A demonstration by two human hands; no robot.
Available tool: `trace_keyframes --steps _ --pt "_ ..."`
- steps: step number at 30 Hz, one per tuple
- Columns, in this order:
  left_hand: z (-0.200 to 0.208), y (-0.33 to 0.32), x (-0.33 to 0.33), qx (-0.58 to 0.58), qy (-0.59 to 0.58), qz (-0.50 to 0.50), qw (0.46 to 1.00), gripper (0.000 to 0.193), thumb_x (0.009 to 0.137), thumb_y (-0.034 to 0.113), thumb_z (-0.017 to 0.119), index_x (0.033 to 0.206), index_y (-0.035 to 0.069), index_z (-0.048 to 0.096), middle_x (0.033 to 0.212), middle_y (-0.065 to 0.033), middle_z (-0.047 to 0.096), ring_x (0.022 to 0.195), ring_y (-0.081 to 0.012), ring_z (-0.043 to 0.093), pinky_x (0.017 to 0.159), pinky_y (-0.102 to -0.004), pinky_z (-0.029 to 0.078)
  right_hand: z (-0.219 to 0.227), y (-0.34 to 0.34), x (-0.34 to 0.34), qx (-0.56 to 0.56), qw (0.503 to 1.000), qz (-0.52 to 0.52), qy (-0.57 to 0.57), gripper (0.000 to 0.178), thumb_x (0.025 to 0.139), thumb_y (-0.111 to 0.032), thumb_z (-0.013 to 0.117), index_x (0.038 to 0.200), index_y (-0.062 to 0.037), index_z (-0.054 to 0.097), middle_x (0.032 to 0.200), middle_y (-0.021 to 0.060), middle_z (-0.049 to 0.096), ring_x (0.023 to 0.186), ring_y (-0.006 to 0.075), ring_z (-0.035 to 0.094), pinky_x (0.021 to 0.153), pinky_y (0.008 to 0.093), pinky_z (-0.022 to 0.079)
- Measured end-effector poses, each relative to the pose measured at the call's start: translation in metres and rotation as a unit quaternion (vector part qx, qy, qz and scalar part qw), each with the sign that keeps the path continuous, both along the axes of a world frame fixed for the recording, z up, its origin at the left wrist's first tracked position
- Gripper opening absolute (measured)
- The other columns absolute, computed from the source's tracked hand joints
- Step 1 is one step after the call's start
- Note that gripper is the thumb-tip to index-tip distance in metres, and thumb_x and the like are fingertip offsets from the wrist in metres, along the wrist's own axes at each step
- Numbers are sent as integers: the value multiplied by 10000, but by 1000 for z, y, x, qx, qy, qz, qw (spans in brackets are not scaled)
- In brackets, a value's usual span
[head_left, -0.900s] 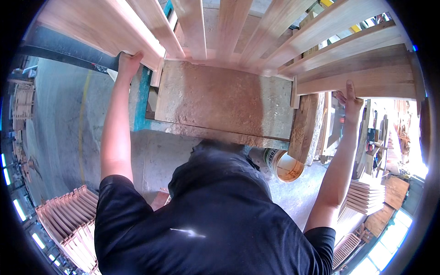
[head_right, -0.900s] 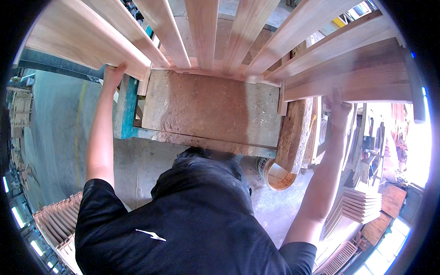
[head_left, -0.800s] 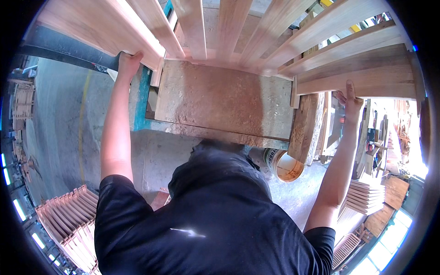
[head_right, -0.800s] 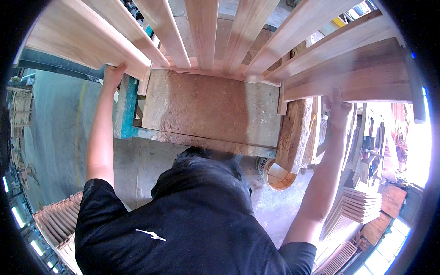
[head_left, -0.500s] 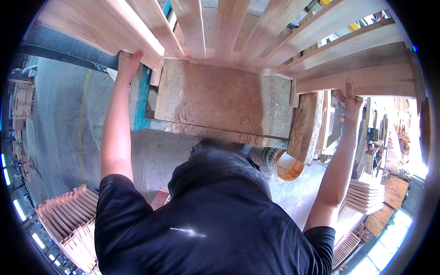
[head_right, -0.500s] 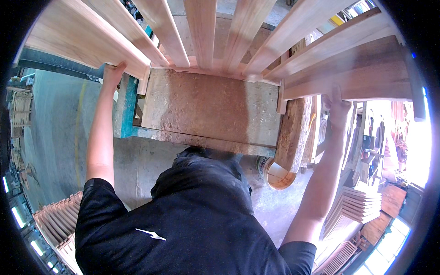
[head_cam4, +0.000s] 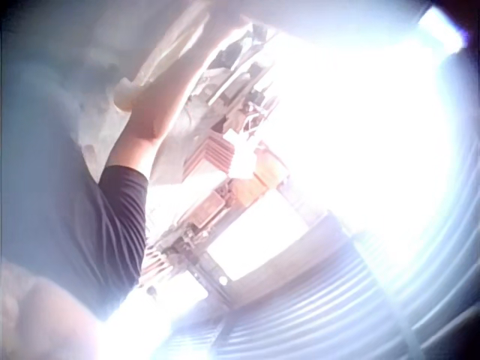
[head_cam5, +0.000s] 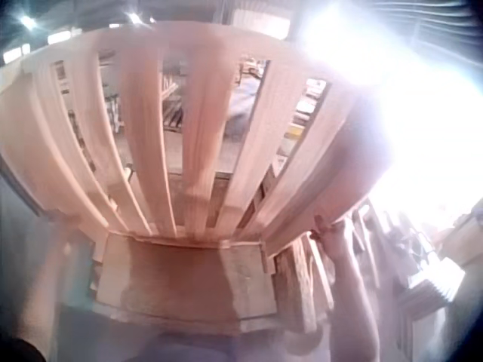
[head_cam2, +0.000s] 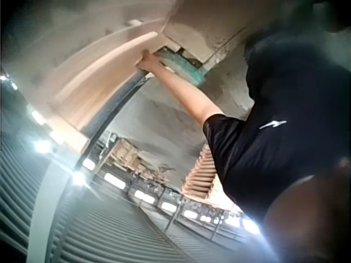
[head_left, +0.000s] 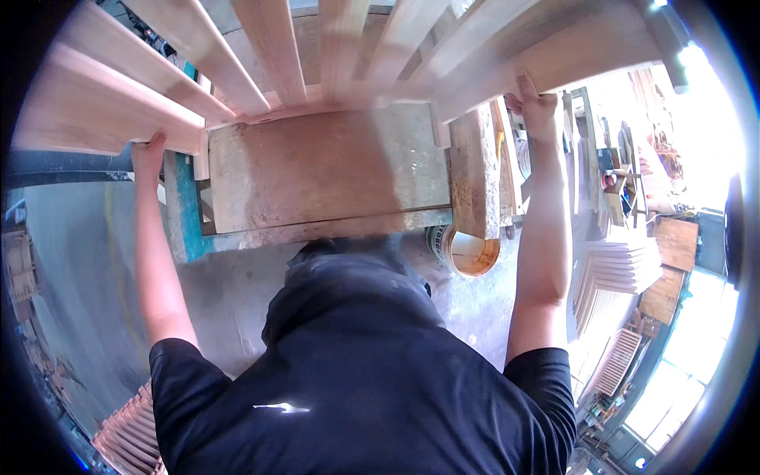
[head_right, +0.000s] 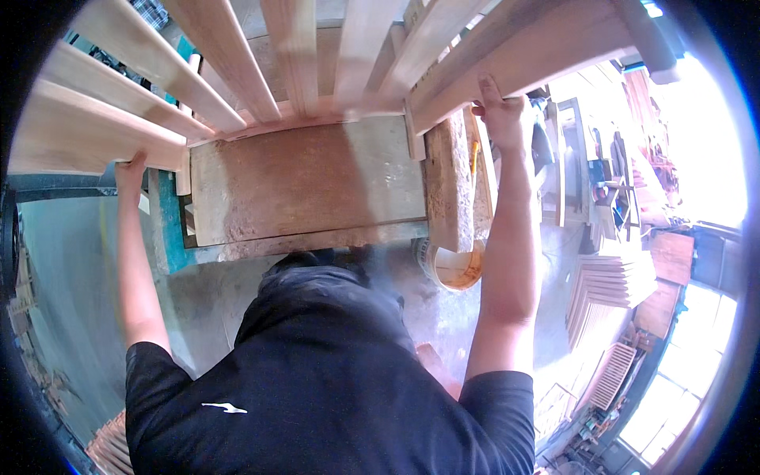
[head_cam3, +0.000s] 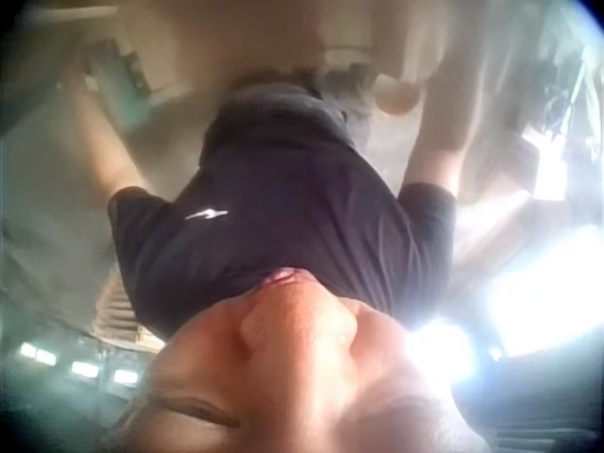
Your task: The person marks a wooden chair frame with a pencil while it is positioned upside down. They then lift the chair, place it on a workbench, and use a rubber mallet to hammer the joints of the chair frame.
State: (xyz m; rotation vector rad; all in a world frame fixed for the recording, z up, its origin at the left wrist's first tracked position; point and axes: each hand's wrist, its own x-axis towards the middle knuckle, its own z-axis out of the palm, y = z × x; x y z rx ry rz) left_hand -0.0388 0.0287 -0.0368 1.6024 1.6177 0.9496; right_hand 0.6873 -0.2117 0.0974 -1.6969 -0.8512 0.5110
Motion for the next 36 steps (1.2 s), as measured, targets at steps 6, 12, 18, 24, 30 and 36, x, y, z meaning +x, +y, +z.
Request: trace_keyframes --steps 6,12,18,24,30,36 --pt "-6 3 -3 11 -39 -4 999 297 919 143 739 1159 -28 696 1053 -50 700 912 -120 618 801 -288 503 -2 -1 6 -6 1000 27 -15 334 978 -283 677 1031 47 675 876 79 689 640 112 635 553 243 539" --pt "-2 2 1 12 -32 4 999 294 911 153 752 1133 -33 703 1065 -61 699 919 -134 634 800 -293 508 4 -3 -1 -3 1000 30 -8 330 988 -285 664 1049 39 669 882 74 683 669 119 636 565 250 540" --pt "-11 7 -8 18 -31 4 999 312 911 172 761 1142 -27 694 1078 -65 691 958 -137 632 820 -300 512 6 -3 -1 -39 997 30 -62 366 988 -301 666 1097 49 668 888 88 698 679 127 648 582 263 556" --pt "-5 3 -1 -10 -103 1 995 334 910 167 759 1163 -37 679 1123 -82 681 1007 -159 637 886 -318 524 8 -4 -7 -5 999 22 -42 379 987 -312 667 1092 53 676 907 96 703 716 134 658 589 266 566" --pt "-4 4 -5 -17 -86 -6 996 392 913 162 751 1219 -60 649 1151 -102 674 1034 -182 638 910 -329 521 6 -2 -6 -9 999 23 -45 375 984 -307 671 1110 46 679 932 91 707 743 129 664 592 266 570" --pt "-4 6 -7 -25 -112 -19 993 422 916 164 748 1262 -47 629 1204 -102 653 1082 -187 625 929 -335 514 1 -7 5 -4 991 51 -120 376 977 -318 670 1013 54 709 855 97 737 697 150 709 607 281 570"
